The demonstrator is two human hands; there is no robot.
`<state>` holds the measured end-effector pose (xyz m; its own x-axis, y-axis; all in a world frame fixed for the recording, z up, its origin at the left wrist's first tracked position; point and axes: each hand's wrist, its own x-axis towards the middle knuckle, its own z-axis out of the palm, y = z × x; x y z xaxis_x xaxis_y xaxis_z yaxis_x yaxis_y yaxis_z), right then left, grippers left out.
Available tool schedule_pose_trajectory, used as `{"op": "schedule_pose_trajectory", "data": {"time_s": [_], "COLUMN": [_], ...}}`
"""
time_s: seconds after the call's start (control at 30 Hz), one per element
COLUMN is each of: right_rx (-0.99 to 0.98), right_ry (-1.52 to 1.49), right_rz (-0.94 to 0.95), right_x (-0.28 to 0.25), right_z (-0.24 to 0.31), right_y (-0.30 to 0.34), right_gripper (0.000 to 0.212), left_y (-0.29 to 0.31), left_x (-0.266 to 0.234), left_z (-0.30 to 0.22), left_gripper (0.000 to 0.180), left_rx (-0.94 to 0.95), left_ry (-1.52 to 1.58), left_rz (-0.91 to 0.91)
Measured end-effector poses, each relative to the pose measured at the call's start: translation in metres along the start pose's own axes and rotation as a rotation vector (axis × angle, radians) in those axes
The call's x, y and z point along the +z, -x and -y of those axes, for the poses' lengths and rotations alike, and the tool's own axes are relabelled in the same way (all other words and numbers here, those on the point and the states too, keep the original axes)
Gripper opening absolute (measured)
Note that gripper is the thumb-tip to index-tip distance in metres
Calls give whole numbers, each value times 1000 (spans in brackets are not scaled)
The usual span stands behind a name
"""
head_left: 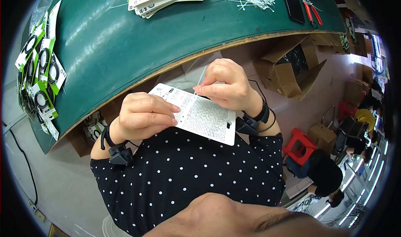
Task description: The person picks up a cable and a card, fits the cable into the card, and secures it by hand with a zip tie before repeating the process for a second cable.
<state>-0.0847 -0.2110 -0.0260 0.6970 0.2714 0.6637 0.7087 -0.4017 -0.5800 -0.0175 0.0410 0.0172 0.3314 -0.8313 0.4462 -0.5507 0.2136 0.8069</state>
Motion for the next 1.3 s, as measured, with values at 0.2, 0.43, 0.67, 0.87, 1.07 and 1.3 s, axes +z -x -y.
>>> {"op": "schedule_pose_trajectory", "data": {"time_s": [0.2,0.43,0.67,0.87,1.07,1.3], "right_rx": [8,40,196,371,497,495], "right_ry": [15,50,-3,-111,-374,-483], "right_rz": [4,23,121,155,251,209], "right_x": [-4,-2,-1,6,12,22], "right_z": [3,2,1,2,9,16], "right_y": [-3,2,13,34,50,59], "right_gripper": [20,20,17,16,15,22], "left_y": [1,6,12,23,33,32], "left_x": [-1,3,6,20,26,30], "left_z": [2,9,16,28,30,27], "left_gripper": [16,21,28,29,27,27], "left_rx": [-13,-107,-324,-365,-360,-311], "left_ry": [7,115,183,317,268,257], "left_rz": [7,-19,-10,-104,-76,-50]}}
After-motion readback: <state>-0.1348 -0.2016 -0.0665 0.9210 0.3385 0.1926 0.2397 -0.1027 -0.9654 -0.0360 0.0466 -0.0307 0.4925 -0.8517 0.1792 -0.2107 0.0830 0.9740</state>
